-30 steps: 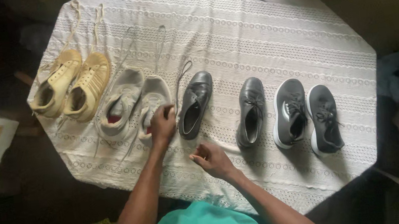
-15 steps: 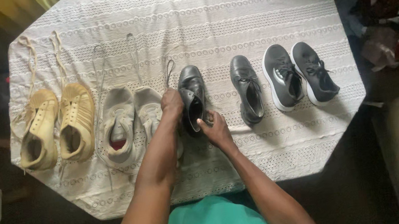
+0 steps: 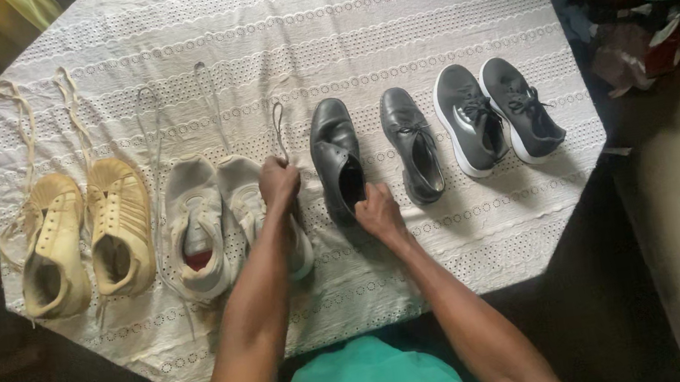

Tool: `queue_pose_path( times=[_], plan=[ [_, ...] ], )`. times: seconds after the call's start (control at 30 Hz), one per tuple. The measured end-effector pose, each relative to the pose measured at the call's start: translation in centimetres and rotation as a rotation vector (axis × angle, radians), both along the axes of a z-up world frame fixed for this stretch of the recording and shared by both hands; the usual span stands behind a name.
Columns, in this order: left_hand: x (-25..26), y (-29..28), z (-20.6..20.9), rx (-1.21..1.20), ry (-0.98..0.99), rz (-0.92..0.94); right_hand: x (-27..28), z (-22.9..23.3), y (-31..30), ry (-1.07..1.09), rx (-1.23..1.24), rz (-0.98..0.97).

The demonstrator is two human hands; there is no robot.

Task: The person removes laces from a pair of black shoes and then re-laces them by threading the laces through the eyelets and tying knots. The shoes remain on the table throughout the process.

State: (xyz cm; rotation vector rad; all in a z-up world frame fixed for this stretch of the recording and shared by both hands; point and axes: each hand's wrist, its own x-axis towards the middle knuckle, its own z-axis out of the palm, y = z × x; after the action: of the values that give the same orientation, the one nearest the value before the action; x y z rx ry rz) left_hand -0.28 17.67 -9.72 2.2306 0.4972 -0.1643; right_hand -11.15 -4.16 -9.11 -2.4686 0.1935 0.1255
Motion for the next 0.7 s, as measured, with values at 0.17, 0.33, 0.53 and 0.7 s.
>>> queue_pose_path(
  times=[0.17, 0.33, 0.53, 0.7],
  plan=[
    [-4.6, -0.8, 6.4, -0.311, -0.161, 0.091, 1.0, 0.0, -2.3, -0.043, -0.005, 0.099],
    [-13.1, -3.8, 13.1, -0.475, -0.133, 0.045, 0.2, 6.2, -2.5, -0.085, 0.164, 0.107],
    [-19.7, -8.2, 17.3, -0.467, -0.285, -0.02, -5.3, 12.8, -3.0, 0.334, 1.068, 0.188],
    [-22.0, -10.8, 17.3, -0.409, -0.376, -0.035, -8.8, 13.2, -4.0, 0.202, 1.08, 0.292]
  ],
)
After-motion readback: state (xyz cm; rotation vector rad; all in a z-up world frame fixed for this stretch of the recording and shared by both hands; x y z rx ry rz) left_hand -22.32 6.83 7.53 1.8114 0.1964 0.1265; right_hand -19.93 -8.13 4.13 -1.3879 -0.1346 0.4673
